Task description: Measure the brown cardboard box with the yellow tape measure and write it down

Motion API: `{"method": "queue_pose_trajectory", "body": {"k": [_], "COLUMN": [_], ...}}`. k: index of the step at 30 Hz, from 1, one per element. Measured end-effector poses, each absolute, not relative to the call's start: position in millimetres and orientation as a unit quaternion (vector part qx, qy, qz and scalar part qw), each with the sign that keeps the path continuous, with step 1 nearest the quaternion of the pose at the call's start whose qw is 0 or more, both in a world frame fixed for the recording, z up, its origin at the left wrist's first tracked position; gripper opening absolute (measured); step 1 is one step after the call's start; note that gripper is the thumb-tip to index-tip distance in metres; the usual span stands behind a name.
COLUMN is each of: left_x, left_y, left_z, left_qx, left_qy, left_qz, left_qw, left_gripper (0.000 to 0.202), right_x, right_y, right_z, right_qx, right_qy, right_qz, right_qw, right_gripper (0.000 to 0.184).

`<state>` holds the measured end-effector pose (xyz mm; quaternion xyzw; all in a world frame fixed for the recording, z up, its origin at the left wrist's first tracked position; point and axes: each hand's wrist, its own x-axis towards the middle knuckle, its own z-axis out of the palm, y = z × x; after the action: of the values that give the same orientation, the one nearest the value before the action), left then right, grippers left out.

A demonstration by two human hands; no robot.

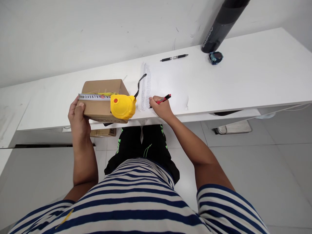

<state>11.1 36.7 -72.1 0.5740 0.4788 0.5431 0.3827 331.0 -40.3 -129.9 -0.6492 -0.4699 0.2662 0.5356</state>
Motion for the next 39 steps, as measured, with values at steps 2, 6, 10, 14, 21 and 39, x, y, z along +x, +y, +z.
{"method": "queue_pose_trajectory", "body": {"k": [2, 6, 10, 14, 21, 39], "left_x": [10.6, 8.8, 7.5, 8.6, 9.7, 8.3], "left_y": [37.1, 38.6, 40.3, 40.0, 40.2, 39.0], "left_z": [-72.9, -74.9, -76.1, -75.2, -75.4, -76.0], "left_qx": [0.572, 0.566, 0.567, 0.56, 0.566, 0.573], "left_qy": [0.477, 0.472, 0.471, 0.473, 0.471, 0.477], "left_qz": [0.545, 0.551, 0.548, 0.555, 0.553, 0.546], "left_qw": [0.386, 0.392, 0.395, 0.393, 0.389, 0.381], "left_gripper": [0.061, 0.061, 0.063, 0.06, 0.061, 0.06], "right_x": [330.6, 331.0, 332.3, 332.9, 333.3, 334.6], "right_y": [-40.0, -39.5, -39.1, -38.6, -39.6, -39.3], "right_z": [-130.7, -131.3, -131.3, -130.7, -129.8, -131.0], "right_qx": [-0.645, -0.64, -0.633, -0.622, -0.625, -0.628], "right_qy": [-0.472, -0.474, -0.481, -0.494, -0.489, -0.48], "right_qz": [0.271, 0.274, 0.275, 0.295, 0.293, 0.297], "right_qw": [0.536, 0.539, 0.541, 0.531, 0.533, 0.535], "right_gripper": [0.047, 0.048, 0.049, 0.044, 0.045, 0.041]}}
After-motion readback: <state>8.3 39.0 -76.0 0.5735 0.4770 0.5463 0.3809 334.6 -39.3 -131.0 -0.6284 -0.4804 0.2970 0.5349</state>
